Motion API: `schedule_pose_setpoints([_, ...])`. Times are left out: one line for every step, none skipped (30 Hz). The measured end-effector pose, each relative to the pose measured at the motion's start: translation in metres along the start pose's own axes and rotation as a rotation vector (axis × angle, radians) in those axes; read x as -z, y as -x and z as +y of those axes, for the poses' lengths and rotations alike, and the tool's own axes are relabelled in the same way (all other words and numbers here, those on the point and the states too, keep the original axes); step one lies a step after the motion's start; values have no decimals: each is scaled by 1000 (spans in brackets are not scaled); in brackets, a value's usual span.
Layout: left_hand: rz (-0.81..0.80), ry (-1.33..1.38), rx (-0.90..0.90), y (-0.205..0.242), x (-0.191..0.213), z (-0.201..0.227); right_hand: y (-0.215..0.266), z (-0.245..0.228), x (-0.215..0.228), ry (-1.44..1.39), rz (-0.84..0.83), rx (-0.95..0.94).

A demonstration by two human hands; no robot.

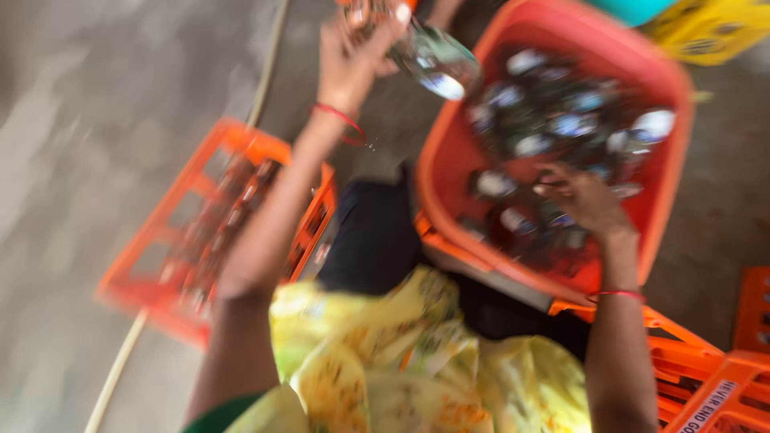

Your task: The person washes glass bottles by hand in a red tub filled with water, then places them into an orange crate. The person repeatedly picks up bottles, rinses them, and arranges them in the crate.

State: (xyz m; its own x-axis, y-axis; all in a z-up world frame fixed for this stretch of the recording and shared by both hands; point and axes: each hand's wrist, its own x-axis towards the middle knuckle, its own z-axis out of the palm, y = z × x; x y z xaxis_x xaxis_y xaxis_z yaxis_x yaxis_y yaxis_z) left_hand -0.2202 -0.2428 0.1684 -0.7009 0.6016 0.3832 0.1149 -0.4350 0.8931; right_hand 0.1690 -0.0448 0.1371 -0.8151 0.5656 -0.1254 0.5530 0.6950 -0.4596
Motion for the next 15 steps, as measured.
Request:
schedule_pose_setpoints([-5, -84, -71, 10, 37, 0, 0, -3, -8, 12, -113, -48])
schedule_pose_setpoints([-16, -170, -138, 21, 76, -3, 1, -6, -14, 84, -152, -67])
schedule_pose_setpoints([-27, -268, -207, 39, 113, -6, -3, -8, -17, 157, -187, -70])
schedule_pose_setpoints([31, -464, -225, 64, 146, -10, -2, -9, -22, 192, -170, -17])
schedule_pose_setpoints([77, -670, -245, 87, 179, -12, -3, -10, -28, 216, -142, 43])
schedule_pose_setpoints([117, -878, -258, 113, 211, -13, -4, -10, -33, 159, -156, 85])
schedule_pose_setpoints([165, -932, -199, 137, 239, -18, 0, -9, -39, 101, -159, 111])
schedule_pose_setpoints([214, -985, -139, 165, 266, -22, 3, -8, -48, 94, -183, 82])
schedule_pose_setpoints([267, -1028, -89, 191, 290, -25, 5, -9, -53, 96, -198, 54])
schedule_pose_setpoints([303, -1026, -28, 219, 312, -25, 4, -10, -61, 100, -212, 26])
schedule_pose_setpoints([326, -1012, 30, 245, 327, -28, 8, -10, -68, 113, -226, 33])
schedule_pose_setpoints([350, -997, 88, 270, 340, -29, 9, -9, -76, 127, -240, 41])
schedule_pose_setpoints([353, -1002, 119, 293, 348, -31, 14, -6, -81, 142, -250, 38])
schedule_pose_setpoints([355, -1006, 150, 314, 354, -31, 21, -4, -88, 129, -202, 111])
schedule_pose_setpoints([356, -1010, 174, 329, 358, -32, 27, -1, -98, 115, -147, 184])
